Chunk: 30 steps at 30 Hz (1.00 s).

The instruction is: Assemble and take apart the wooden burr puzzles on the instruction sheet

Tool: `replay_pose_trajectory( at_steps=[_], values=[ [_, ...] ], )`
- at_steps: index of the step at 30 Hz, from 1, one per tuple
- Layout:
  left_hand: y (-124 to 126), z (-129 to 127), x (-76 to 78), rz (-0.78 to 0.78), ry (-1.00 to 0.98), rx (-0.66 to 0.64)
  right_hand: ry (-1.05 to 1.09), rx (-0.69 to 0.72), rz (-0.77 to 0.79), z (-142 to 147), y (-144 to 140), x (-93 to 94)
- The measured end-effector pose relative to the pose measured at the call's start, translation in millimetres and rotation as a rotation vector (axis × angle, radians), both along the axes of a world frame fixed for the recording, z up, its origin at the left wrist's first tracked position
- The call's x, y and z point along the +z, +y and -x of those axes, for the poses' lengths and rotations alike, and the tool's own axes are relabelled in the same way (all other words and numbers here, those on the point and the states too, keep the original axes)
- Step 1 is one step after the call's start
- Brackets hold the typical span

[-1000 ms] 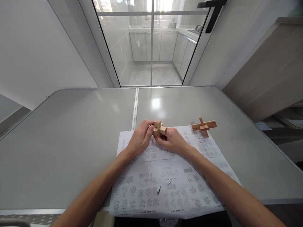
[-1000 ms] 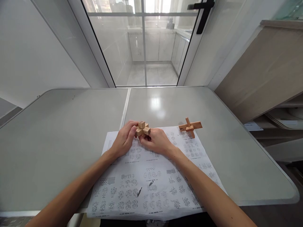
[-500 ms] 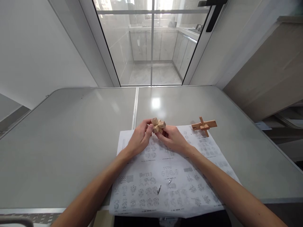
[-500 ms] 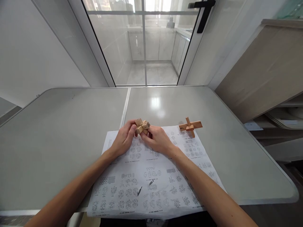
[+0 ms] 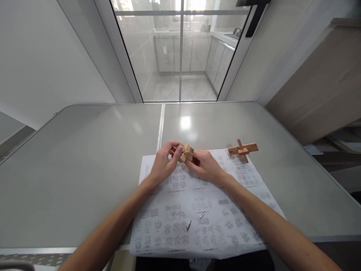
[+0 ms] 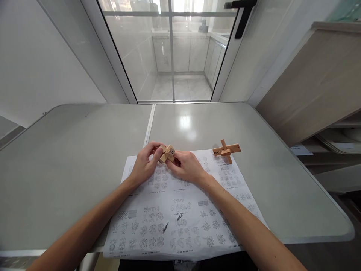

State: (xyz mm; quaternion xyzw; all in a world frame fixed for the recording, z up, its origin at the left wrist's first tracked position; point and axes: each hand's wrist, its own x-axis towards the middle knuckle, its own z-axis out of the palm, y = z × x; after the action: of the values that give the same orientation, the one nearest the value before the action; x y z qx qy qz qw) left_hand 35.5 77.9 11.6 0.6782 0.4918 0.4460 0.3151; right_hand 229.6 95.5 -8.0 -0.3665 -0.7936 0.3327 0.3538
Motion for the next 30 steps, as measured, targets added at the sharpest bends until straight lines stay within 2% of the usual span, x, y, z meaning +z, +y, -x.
replay_pose_trajectory(
  at_steps=[7,14,18,24,30],
  values=[
    [0.8,0.5,2.9,0.006,-0.061,0.045,0.024,0.029,-0.050,-0.8,-0.4,-1.3],
    [-0.9,0.1,3.4,-0.052,-0.041,0.093,0.038,0.010,-0.094,-0.9,0.5,-5.0],
    [-1.9,0.1,1.2,-0.011,-0.072,0.131,0.048,0.015,-0.089,-0.5,0.0,-5.7],
    [0.9,0.7,-0.5,0.127,-0.208,0.074,0.079,0.060,-0.036,0.1,-0.7,-2.2],
    [3.2,0.0,-0.1,0.155,-0.291,0.011,0.091,0.072,-0.015,-0.3,-0.6,2.7]
  ],
)
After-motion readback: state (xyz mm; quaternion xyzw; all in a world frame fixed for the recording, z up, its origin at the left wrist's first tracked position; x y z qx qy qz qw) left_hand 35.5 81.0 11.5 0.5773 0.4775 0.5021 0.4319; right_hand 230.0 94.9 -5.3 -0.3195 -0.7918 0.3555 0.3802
